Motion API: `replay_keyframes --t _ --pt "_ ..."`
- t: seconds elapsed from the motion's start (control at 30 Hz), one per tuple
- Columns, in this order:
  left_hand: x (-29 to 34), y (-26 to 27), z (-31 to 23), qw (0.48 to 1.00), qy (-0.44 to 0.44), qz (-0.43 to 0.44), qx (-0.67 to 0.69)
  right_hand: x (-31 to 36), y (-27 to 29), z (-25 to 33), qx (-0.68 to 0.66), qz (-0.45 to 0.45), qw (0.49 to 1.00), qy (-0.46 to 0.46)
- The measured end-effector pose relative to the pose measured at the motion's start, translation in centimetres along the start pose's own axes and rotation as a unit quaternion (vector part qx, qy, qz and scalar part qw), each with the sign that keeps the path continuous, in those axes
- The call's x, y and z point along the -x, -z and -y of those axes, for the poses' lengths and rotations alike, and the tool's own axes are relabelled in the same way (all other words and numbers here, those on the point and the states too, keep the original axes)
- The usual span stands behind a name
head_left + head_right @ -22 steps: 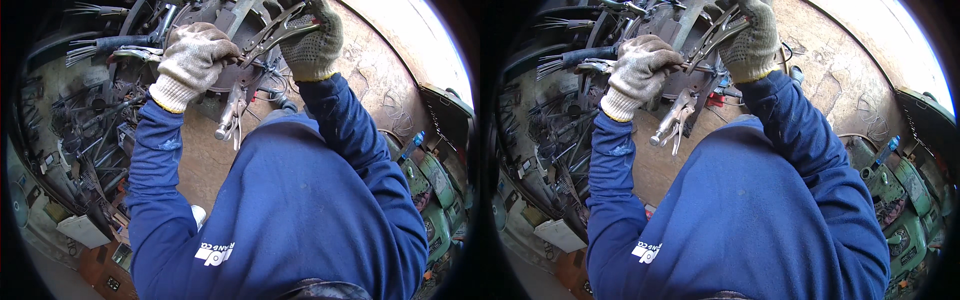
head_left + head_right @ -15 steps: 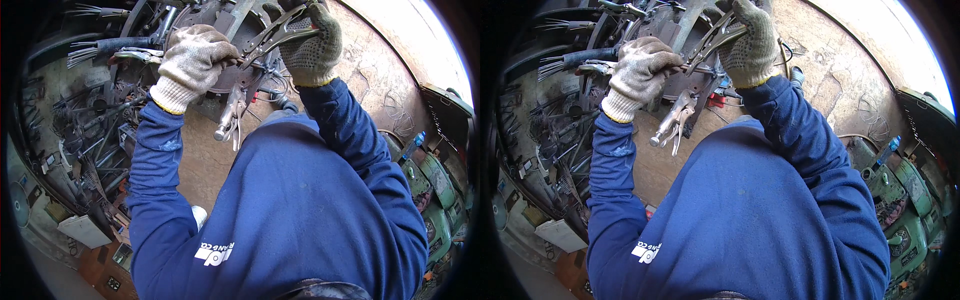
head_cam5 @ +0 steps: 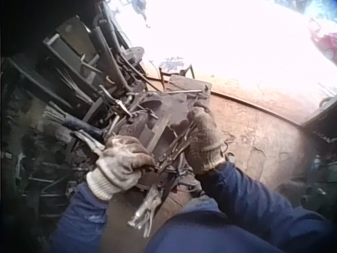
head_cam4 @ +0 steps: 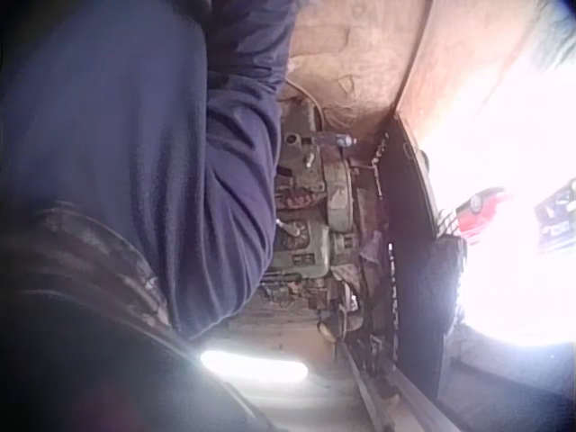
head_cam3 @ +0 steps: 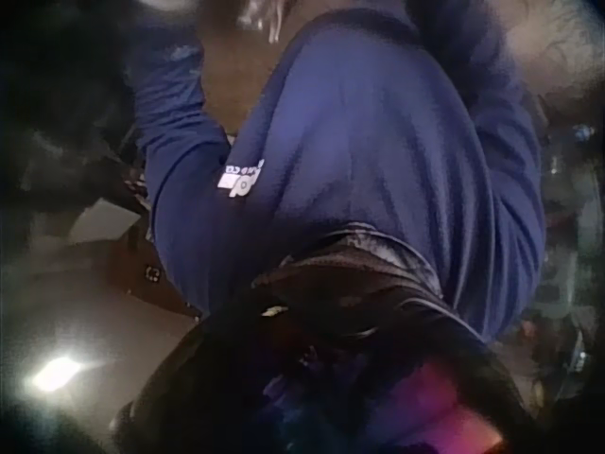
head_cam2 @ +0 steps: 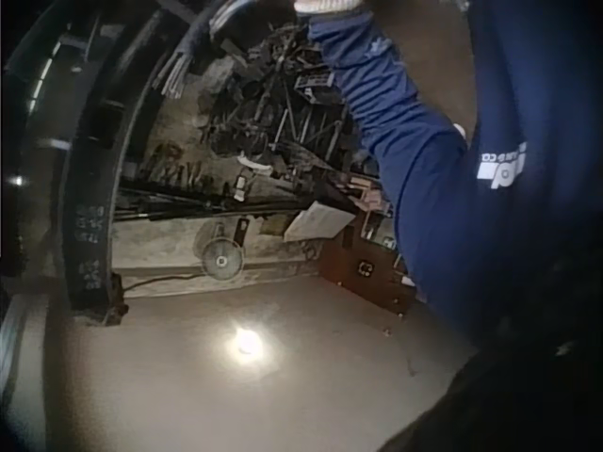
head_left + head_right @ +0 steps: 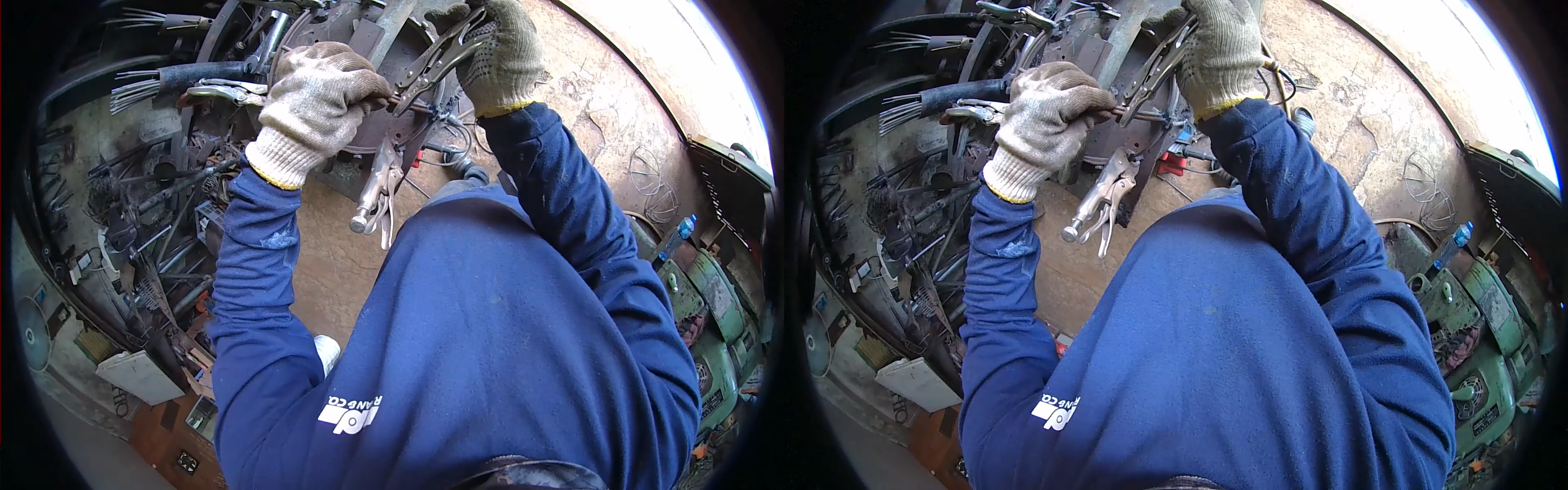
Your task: The person grinds a metal frame using an angle grinder, clamps a rod to a circular metal plate with pliers, and tack welds the rod into place. The person then adjusts the clamps and hammers the metal rod to align it before finishing the assembly.
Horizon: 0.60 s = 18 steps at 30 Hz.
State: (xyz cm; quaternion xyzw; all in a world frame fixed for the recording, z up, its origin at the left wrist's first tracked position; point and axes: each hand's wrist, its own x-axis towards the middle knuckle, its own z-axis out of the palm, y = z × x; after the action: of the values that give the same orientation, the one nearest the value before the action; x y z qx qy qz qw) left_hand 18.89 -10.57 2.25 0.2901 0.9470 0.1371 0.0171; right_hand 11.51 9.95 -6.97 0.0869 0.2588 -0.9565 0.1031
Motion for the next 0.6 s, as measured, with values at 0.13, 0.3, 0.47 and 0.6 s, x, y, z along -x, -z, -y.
replay_keyframes --t 0.13,0.3,0.47,0.6 --pt "0.0 -0.2 0.0 1.0 0.002 0.001 -0.004 0.0 -0.2 -0.1 -0.008 -0.009 1.0 0.011" --pt "-0.1 -0.2 -0.2 0.999 -0.018 -0.025 -0.021 0.2 -0.1 -0.1 -0.071 0.027 0.997 0.003" --pt "0.1 -0.5 -0.1 1.0 0.015 -0.005 -0.012 1.8 -0.9 0.5 -0.08 0.048 0.995 0.042" --pt "0.2 -0.5 -0.2 0.999 0.02 -0.002 -0.029 1.7 -0.4 0.3 -0.084 0.051 0.995 0.036"
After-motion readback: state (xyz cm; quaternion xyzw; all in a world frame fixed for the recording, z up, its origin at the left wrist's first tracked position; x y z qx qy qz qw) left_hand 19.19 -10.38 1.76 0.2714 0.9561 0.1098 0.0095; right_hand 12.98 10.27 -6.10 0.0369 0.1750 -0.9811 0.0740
